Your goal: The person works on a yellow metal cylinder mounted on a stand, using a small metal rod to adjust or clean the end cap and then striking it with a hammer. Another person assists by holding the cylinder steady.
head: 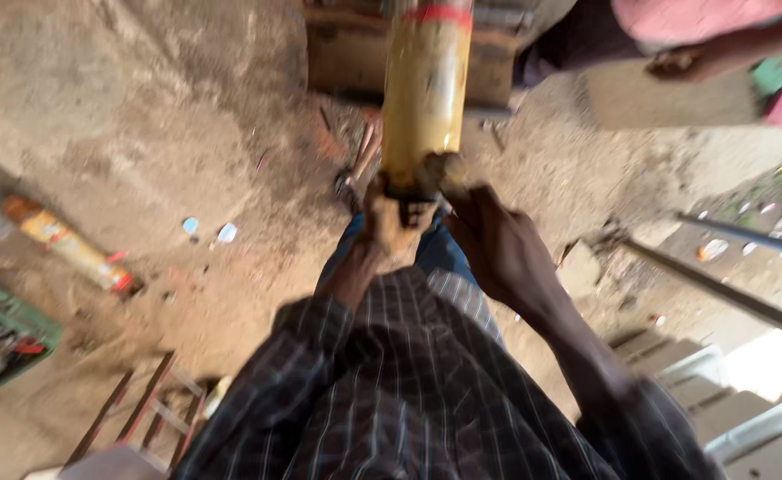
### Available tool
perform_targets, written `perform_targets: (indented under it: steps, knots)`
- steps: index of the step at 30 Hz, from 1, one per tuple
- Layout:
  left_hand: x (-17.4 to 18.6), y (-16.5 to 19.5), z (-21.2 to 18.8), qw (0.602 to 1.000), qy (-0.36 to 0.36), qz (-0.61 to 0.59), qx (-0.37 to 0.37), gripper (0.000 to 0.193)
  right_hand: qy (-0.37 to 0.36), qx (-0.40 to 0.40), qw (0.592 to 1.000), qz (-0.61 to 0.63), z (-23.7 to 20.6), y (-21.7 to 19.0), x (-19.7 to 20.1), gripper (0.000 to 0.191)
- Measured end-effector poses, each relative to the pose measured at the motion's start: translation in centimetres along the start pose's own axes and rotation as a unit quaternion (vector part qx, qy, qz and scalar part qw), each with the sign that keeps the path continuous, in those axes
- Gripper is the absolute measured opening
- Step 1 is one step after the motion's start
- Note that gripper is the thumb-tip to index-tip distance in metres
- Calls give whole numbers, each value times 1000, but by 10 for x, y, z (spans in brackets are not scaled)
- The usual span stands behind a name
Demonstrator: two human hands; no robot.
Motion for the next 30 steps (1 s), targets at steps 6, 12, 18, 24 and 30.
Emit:
perform_targets:
  steps: [6, 12, 18, 24, 30]
  knots:
    - [-3, 4, -1, 992, -105, 62, -37, 85, 27, -41, 998, 50, -16, 63, -43, 34]
    - [-16, 15, -20, 996, -88, -9, -29, 94, 133, 33, 813, 565, -37, 51, -9, 33]
    - [0, 80, -43, 868, 64, 490, -47, 78, 3, -147, 690, 709, -17, 58, -66, 25]
    - [-9, 89, -39, 863, 87, 482, 124, 65, 259, -129, 636, 715, -31, 85, -35, 43]
    - [-29, 69, -25, 917, 39, 395, 41, 44, 47, -92, 745, 659, -44, 65, -26, 46]
Point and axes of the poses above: each hand's wrist, its own z-axis towards the middle knuckle, its own x-axis out of the back of the hand, y = z × x, the point moved 4 cm from there along z, towards the middle knuckle, and after that the axes turned 9 degrees about -y, right-handed, at the moved point
